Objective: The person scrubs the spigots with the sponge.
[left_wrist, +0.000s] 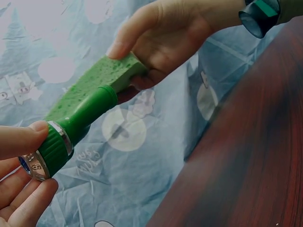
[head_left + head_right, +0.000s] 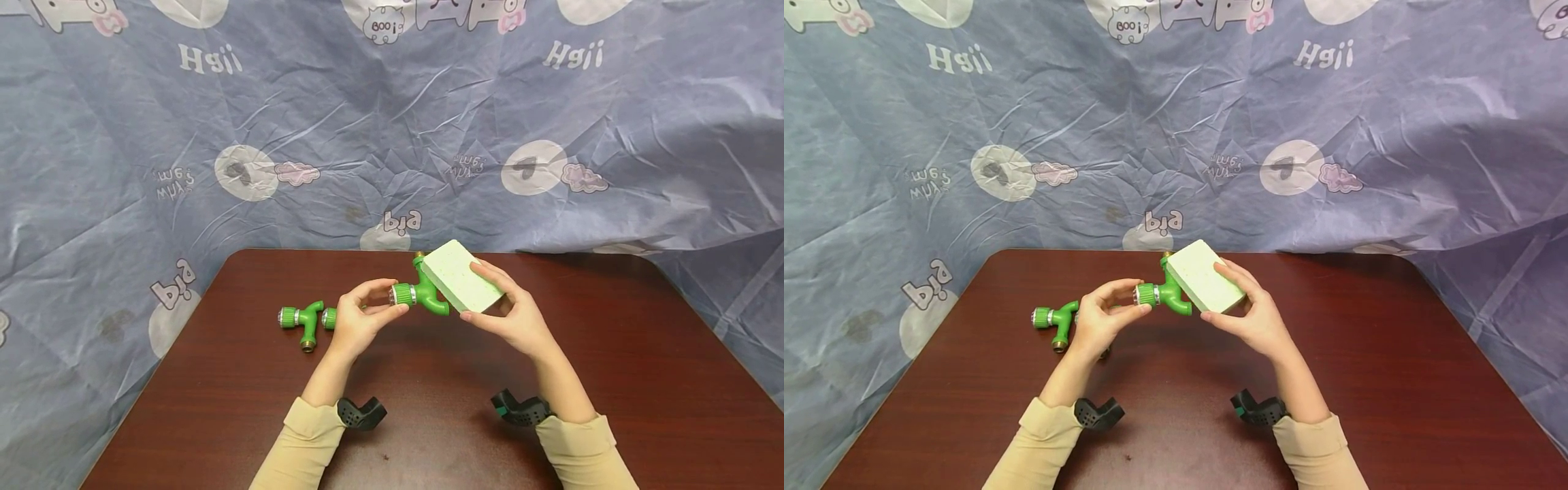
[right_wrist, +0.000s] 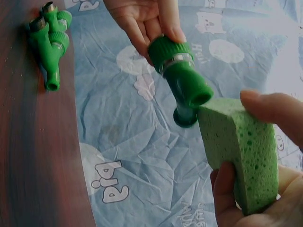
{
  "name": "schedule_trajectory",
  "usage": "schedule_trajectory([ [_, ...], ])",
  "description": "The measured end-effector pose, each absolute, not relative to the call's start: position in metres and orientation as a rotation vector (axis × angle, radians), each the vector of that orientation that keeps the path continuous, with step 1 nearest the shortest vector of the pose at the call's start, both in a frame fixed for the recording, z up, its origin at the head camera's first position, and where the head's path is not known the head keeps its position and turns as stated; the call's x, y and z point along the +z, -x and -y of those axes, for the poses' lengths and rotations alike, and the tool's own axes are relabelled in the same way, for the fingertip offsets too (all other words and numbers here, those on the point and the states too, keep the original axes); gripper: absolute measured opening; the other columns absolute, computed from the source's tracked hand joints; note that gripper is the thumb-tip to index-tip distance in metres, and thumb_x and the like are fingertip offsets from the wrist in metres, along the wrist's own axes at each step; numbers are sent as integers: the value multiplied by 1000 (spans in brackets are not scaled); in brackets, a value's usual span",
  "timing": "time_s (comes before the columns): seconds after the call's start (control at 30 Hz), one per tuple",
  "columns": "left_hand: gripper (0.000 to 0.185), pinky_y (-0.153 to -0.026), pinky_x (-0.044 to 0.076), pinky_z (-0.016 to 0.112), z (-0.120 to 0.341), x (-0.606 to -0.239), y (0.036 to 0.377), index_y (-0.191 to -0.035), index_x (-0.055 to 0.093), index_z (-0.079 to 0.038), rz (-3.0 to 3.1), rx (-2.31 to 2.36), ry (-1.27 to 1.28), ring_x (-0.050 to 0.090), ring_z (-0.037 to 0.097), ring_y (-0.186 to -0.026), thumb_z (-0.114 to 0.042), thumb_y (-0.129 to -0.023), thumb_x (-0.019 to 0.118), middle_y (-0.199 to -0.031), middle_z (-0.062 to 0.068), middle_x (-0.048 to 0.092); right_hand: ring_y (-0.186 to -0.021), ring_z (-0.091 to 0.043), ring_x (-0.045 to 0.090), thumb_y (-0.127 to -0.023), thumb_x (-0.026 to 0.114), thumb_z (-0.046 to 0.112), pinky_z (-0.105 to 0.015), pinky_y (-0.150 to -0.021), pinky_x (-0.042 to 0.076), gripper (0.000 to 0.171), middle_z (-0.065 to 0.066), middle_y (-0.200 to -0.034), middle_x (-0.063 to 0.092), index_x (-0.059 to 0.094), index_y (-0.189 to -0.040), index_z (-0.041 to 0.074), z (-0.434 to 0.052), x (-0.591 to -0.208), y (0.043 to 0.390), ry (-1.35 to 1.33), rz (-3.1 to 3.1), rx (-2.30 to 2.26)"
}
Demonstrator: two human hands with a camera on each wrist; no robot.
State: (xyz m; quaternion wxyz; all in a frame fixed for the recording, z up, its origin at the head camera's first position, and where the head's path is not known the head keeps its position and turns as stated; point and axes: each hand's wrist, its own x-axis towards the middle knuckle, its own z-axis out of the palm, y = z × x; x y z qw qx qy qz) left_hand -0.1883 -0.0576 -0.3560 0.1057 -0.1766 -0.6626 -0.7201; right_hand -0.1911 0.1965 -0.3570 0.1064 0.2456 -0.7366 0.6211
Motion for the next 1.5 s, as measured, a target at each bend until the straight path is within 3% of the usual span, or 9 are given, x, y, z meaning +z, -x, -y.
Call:
schedule_trajectory([
  [0.23, 40, -73, 56, 35, 59, -354, 189, -109, 61, 14, 1937, -2107, 532, 63, 42, -92, 12, -71, 74, -106, 27, 63, -100, -12, 53, -73, 71, -14, -16, -75, 49, 72, -15, -145, 34, 45, -138, 2, -207, -357, 195, -559, 2174, 1830],
  [0.57, 39, -73, 56, 36, 59, -353, 188, -109, 61, 13, 1924, -2126, 516, 63, 42, -92, 12, -72, 74, -107, 27, 63, -92, -11, 55, -72, 70, -14, -17, -70, 50, 68, -15, -143, 34, 46, -135, -2, -209, -358, 194, -664, 2283, 1757],
  [0.87, 41, -73, 56, 36, 59, -379, 204, -105, 66, 1, 1990, -2131, 556, 67, 34, -85, 4, -67, 81, -99, 17, 67, -95, -12, 56, -73, 68, -17, -18, -71, 51, 66, -15, -141, 38, 47, -134, -3, -207, -353, 188, -698, 2232, 1776],
  [1.5, 45, -77, 55, 37, 59, -360, 186, -113, 61, 10, 2169, -1924, 716, 67, 37, -87, 9, -71, 76, -102, 24, 65, -96, -16, 55, -73, 65, -20, -21, -72, 52, 69, -13, -143, 36, 44, -136, -4, -203, -345, 182, -871, 2125, 1839],
])
